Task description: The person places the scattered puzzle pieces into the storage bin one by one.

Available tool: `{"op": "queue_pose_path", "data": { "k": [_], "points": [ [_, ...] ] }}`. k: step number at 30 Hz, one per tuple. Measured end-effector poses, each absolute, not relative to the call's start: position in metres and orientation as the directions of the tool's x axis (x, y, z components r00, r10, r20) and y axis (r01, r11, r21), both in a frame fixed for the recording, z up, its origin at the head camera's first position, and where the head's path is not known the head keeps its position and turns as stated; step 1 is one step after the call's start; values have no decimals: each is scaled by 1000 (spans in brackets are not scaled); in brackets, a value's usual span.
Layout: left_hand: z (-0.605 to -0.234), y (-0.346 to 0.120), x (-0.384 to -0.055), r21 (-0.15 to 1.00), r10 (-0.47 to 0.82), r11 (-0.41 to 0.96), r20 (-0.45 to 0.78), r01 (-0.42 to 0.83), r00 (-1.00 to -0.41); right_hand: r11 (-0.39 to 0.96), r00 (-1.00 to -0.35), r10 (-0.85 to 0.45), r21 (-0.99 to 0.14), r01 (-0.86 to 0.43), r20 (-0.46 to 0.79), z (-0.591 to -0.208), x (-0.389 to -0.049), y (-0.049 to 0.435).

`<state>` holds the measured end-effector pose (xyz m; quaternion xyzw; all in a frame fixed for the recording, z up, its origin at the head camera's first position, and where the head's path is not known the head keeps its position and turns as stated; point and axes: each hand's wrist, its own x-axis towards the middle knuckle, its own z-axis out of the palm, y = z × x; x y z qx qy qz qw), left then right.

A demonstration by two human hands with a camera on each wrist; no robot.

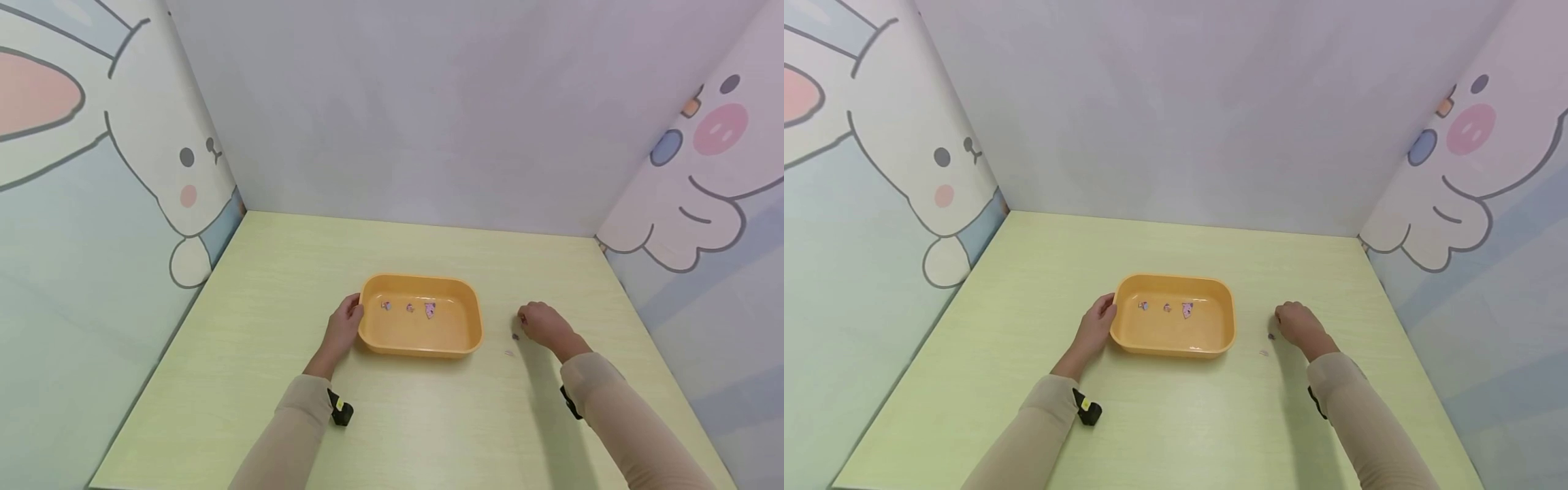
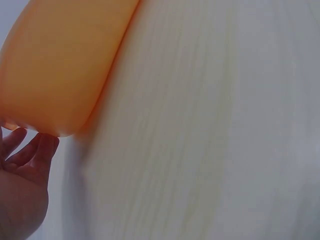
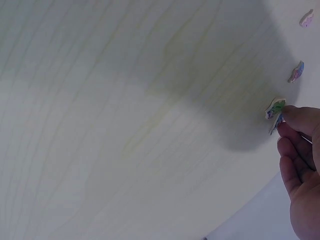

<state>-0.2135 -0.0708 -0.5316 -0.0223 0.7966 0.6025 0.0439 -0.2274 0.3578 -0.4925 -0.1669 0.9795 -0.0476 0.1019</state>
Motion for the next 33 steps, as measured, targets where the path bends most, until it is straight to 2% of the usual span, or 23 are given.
{"op": "queue_pose_path", "data": {
  "k": [33],
  "points": [
    [-531,-69,-215,958,7,268,-109,-103,-994,933,-910,-347,-182,-311,-227,-491,-235,365]
  ]
}}
